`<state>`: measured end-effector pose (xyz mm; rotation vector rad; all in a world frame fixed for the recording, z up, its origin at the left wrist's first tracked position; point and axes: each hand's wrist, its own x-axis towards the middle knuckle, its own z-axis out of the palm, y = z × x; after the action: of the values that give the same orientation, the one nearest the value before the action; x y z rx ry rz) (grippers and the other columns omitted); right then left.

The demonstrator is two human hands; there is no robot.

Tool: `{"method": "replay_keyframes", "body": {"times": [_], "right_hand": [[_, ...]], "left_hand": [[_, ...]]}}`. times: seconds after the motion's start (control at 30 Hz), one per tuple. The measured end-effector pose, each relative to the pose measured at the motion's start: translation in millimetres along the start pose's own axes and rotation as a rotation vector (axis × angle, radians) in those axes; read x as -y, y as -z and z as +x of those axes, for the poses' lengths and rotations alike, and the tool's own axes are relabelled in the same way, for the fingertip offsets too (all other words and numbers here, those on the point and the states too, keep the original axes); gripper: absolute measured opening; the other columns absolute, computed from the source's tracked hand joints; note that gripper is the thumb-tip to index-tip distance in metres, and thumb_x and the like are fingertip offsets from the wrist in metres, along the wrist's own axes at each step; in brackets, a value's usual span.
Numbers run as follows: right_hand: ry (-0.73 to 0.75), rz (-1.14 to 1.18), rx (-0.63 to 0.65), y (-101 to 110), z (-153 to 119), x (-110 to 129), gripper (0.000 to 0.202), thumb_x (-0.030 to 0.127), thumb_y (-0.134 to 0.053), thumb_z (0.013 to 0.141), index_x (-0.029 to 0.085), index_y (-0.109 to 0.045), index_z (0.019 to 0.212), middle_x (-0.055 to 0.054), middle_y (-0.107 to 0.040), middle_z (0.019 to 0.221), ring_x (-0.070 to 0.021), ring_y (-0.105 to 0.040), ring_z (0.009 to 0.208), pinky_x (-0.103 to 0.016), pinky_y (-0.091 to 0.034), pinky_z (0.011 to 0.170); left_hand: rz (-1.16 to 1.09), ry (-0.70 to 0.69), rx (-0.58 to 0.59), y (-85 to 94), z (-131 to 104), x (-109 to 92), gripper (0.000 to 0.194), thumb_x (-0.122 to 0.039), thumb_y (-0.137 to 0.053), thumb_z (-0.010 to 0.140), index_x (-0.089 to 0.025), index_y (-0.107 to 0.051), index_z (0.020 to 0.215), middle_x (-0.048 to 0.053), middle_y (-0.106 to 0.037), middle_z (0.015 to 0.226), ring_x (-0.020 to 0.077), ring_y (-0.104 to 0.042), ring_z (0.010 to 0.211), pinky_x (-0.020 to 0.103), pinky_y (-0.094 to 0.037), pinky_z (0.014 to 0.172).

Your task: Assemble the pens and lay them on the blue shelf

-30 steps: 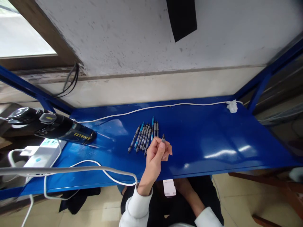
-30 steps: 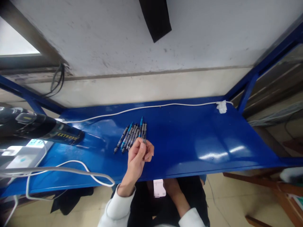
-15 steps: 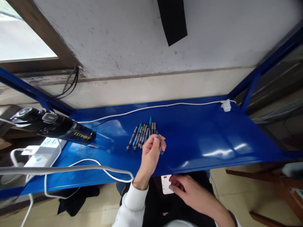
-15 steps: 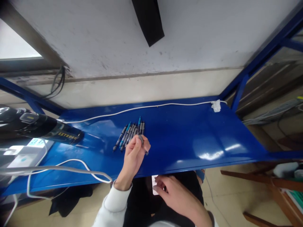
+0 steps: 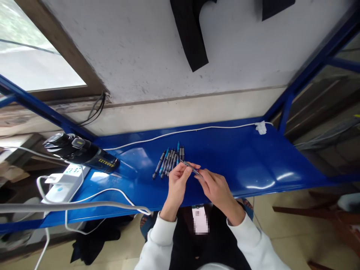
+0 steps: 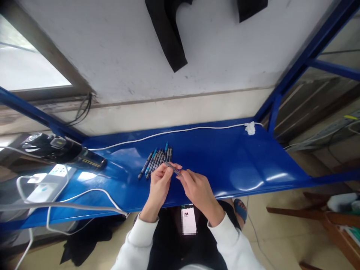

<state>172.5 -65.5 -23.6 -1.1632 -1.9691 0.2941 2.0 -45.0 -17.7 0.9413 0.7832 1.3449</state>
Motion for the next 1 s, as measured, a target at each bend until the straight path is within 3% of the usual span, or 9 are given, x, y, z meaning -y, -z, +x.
{"method": "replay_keyframes", "body": {"times": [0.13, 0.27, 0.37, 0.57, 0.63, 0.7, 0.77, 0.87, 1.0], "right_hand": [[-0.227, 0.325, 0.044, 6, -4, 9, 0.021, 0.041, -0.061, 0.116, 0.024, -0.072, 0.111, -0.004, -0.072, 0.082, -0.0181, -0.064, 0.066, -0.032, -0.045, 0.063], [-0.72, 1.122, 0.197, 9, 1, 22, 0.042, 0.059, -0.068, 0.109, 0.021, -0.07, 0.09, 0.01, -0.035, 0.055, -0.0092, -0.029, 0.045, -0.027, -0.027, 0.047], [-0.866, 1.499, 0.251, 13, 5, 23, 0.044, 0.057, -0.081, 0.1, 0.018, -0.072, 0.085, 0.015, -0.024, 0.051, -0.0054, -0.015, 0.042, -0.024, -0.018, 0.043], [-0.962, 1.753, 0.476, 21, -7, 9, 0.041, 0.054, -0.083, 0.1, 0.015, -0.075, 0.088, 0.017, -0.019, 0.049, -0.0044, -0.01, 0.039, -0.022, -0.018, 0.039], [-0.918, 1.712, 0.514, 27, -11, 5, 0.047, 0.059, -0.077, 0.104, 0.015, -0.076, 0.087, 0.016, -0.019, 0.048, -0.0047, -0.012, 0.039, -0.023, -0.02, 0.04], [-0.863, 1.575, 0.436, 37, -10, 1, 0.044, 0.058, -0.072, 0.107, 0.016, -0.077, 0.096, 0.015, -0.026, 0.05, -0.0051, -0.018, 0.042, -0.023, -0.022, 0.042], [-0.814, 1.407, 0.294, 48, -2, -3, 0.031, 0.051, -0.077, 0.106, 0.021, -0.075, 0.111, 0.013, -0.036, 0.058, -0.0057, -0.024, 0.046, -0.022, -0.023, 0.046], [-0.723, 1.244, 0.061, 60, 18, -15, 0.028, 0.045, -0.086, 0.1, 0.025, -0.072, 0.113, 0.01, -0.044, 0.063, -0.0078, -0.032, 0.052, -0.023, -0.029, 0.049], [-0.625, 1.241, -0.197, 56, 62, -38, 0.023, 0.04, -0.092, 0.094, 0.021, -0.079, 0.096, 0.006, -0.049, 0.064, -0.0102, -0.04, 0.058, -0.026, -0.041, 0.054]], "left_hand": [[0.043, -0.046, 0.032, 0.6, 0, -1, 0.021, -0.038, -0.076, 0.106, -0.019, -0.082, 0.106, 0.008, -0.082, 0.106, 0.0219, -0.076, 0.105, 0.034, -0.058, 0.102], [0.053, -0.126, 0.083, 1.5, -1, 0, 0.02, -0.036, -0.072, 0.109, -0.019, -0.081, 0.103, 0.009, -0.081, 0.103, 0.0241, -0.074, 0.111, 0.037, -0.057, 0.106], [0.092, -0.148, 0.107, 0.7, -3, 1, 0.021, -0.035, -0.07, 0.11, -0.019, -0.081, 0.104, 0.01, -0.081, 0.105, 0.025, -0.075, 0.112, 0.039, -0.057, 0.106], [0.235, -0.209, 0.146, -4.7, -17, -11, 0.023, -0.033, -0.062, 0.114, -0.019, -0.08, 0.108, 0.011, -0.08, 0.11, 0.0266, -0.075, 0.116, 0.04, -0.058, 0.107], [0.364, -0.212, 0.157, -6.2, -37, -15, 0.024, -0.032, -0.06, 0.114, -0.021, -0.079, 0.124, 0.013, -0.078, 0.126, 0.0272, -0.073, 0.123, 0.041, -0.057, 0.109], [0.455, -0.194, 0.159, -7.2, -68, -10, 0.033, -0.032, -0.064, 0.112, -0.024, -0.071, 0.143, 0.015, -0.072, 0.142, 0.028, -0.07, 0.126, 0.042, -0.056, 0.11], [0.486, -0.13, 0.1, -5.8, -106, 8, 0.03, -0.033, -0.063, 0.112, -0.024, -0.071, 0.14, 0.015, -0.072, 0.136, 0.0286, -0.069, 0.125, 0.041, -0.057, 0.107], [0.468, 0.039, -0.048, 8.0, -157, 59, 0.027, -0.043, -0.059, 0.113, -0.022, -0.075, 0.108, 0.01, -0.073, 0.103, 0.0253, -0.072, 0.099, 0.036, -0.059, 0.09], [0.608, 0.456, -0.247, 47.8, -177, 151, 0.055, -0.055, -0.077, 0.094, -0.018, -0.067, 0.134, 0.019, -0.074, 0.127, 0.0357, -0.075, 0.117, 0.047, -0.061, 0.105]]}}
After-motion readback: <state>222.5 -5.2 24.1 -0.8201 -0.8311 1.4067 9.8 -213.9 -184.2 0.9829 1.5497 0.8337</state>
